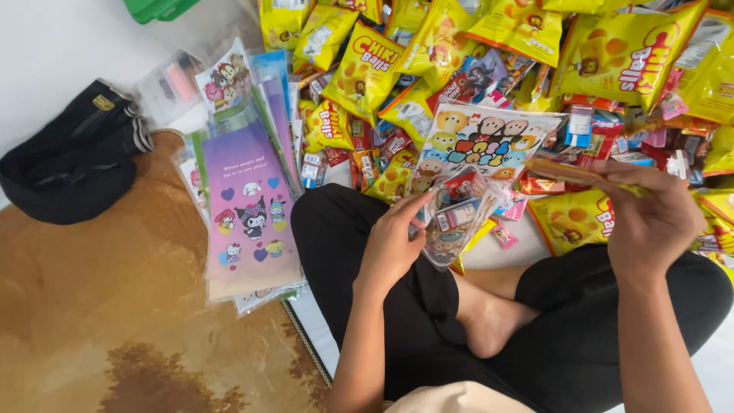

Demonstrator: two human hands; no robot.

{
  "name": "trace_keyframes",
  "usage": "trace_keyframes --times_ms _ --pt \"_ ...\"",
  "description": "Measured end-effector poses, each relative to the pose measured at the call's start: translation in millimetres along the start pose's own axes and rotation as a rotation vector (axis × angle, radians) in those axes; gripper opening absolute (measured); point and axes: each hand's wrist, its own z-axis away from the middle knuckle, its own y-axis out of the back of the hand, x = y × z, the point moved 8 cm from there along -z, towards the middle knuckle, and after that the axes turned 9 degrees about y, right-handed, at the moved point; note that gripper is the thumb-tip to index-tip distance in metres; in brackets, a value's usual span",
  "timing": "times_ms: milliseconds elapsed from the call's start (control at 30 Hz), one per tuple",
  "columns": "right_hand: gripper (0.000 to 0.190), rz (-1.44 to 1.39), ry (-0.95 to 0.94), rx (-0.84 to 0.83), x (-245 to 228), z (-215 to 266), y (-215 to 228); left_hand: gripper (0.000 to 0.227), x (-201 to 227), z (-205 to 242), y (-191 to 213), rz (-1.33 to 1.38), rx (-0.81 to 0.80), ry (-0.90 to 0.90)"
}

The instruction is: Packing stickers and small boxes into plastic bags while sitting on the floor.

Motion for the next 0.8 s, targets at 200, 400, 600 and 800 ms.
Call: trace_keyframes --times_ms 200,400,600,800 --pt "0.012 -0.048 0.076 -0.404 -89.2 -30.5 -81.3 0.066 -1.6 5.0 -0.4 0.004 -0.037 0.053" --pt "0.022 0.042 0.085 -0.726 -50.2 13.2 -148.0 0.064 7.3 8.6 4.0 0.029 -0.012 -0.006" --pt "0.021 0.320 0.180 -0.808 -24.4 33.8 -163.2 0.066 -0.6 2.8 -1.4 -0.020 -0.014 0.002" --pt "0.021 0.639 0.413 -0.754 -51.4 18.8 -161.4 0.066 7.7 6.5 2.3 -0.013 0.002 0.005"
